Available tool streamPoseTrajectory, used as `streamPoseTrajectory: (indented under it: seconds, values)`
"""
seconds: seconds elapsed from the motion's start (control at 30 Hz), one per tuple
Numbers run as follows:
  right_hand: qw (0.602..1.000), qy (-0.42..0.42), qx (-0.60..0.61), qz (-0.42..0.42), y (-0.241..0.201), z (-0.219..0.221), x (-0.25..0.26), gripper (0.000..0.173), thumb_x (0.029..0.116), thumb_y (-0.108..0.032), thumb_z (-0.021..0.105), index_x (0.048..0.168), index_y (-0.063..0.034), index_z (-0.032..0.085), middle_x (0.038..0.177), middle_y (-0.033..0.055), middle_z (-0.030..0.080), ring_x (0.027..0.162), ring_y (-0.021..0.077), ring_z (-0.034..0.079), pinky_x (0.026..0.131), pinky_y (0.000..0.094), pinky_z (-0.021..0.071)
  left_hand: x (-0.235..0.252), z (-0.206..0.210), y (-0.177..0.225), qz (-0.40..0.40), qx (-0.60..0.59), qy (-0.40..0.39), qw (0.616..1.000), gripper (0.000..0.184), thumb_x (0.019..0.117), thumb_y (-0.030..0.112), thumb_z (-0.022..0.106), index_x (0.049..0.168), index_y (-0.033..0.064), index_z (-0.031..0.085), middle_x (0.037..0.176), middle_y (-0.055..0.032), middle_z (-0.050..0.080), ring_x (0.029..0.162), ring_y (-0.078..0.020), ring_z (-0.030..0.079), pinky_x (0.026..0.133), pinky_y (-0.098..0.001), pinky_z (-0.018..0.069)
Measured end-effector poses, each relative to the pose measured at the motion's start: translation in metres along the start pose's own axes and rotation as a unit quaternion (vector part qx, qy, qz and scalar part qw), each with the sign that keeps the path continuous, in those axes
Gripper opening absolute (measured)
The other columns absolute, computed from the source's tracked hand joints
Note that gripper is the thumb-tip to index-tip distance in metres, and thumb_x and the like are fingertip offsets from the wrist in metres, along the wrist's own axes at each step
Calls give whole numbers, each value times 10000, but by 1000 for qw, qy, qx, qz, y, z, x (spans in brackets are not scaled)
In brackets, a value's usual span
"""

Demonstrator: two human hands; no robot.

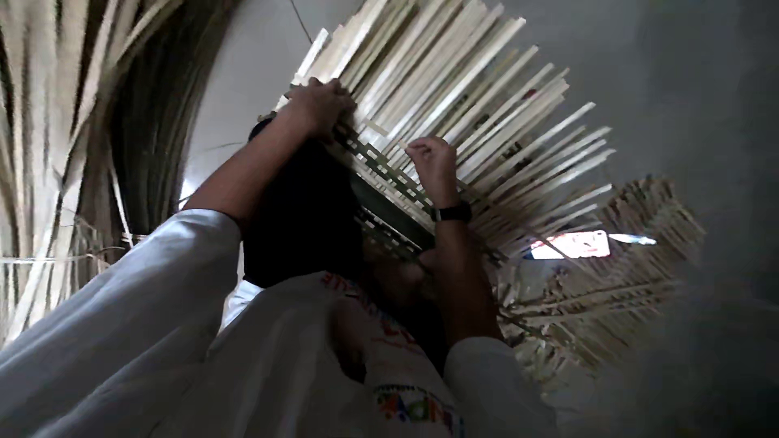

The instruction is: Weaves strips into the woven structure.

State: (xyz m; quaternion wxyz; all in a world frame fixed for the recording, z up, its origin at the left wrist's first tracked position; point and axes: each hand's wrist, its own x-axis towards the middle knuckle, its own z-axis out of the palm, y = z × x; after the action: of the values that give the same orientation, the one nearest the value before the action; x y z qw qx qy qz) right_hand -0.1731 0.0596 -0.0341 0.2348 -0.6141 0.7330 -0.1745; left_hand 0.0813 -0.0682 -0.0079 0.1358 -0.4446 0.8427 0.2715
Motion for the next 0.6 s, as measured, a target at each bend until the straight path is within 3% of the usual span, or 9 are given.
streamPoseTrajectory:
  seconds: [0.13, 0.2, 0.4, 0.5, 0.53, 0.6]
  values:
    - [999, -23, 2, 31, -8, 8, -12, 213, 997, -210, 665, 1117, -49, 737, 1061, 136, 716, 931, 236, 694, 876, 417, 567, 2, -1, -3, -4, 5, -13, 1000, 632, 824, 184, 837, 1411, 264, 615, 1520, -221, 453, 1335, -559, 439, 915, -788, 429]
    - [998, -27, 19, 48, -10, 14, -19, 204, 988, -188, 672, 1108, -37, 738, 1040, 140, 720, 939, 245, 695, 897, 436, 560, 2, -2, -2, 0, 20, -22, 1000, 544, 850, 183, 817, 1364, 221, 645, 1495, -226, 470, 1320, -557, 454, 925, -776, 434]
    - [998, -34, -11, 58, -16, 22, -21, 192, 994, -180, 650, 1100, -54, 748, 1077, 143, 721, 1009, 276, 695, 945, 482, 548, 5, -1, -3, 2, 51, -38, 998, 513, 857, 154, 814, 1343, 166, 651, 1491, -276, 459, 1289, -596, 462, 908, -790, 440]
    - [996, -60, -20, 59, -13, 11, -36, 310, 980, -164, 673, 1285, -123, 713, 1249, 153, 684, 1190, 303, 645, 1052, 482, 505, 0, -4, -2, 4, 92, -45, 995, 493, 898, 255, 797, 1364, 204, 642, 1493, -265, 464, 1281, -575, 489, 913, -775, 449]
    - [995, -72, -23, 62, -8, 1, -48, 395, 959, -138, 698, 1353, -134, 674, 1296, 164, 663, 1223, 318, 628, 1069, 492, 493, -5, -5, 2, 3, 102, -37, 994, 507, 903, 293, 795, 1381, 238, 635, 1504, -263, 458, 1316, -578, 458, 925, -798, 415]
    - [997, -40, -53, 50, 7, -23, -78, 440, 946, -84, 690, 1382, -79, 637, 1290, 202, 667, 1205, 369, 635, 1055, 536, 485, -20, -1, 18, 27, 69, 20, 997, 514, 899, 220, 795, 1384, 153, 639, 1520, -322, 421, 1409, -625, 310, 1006, -865, 263]
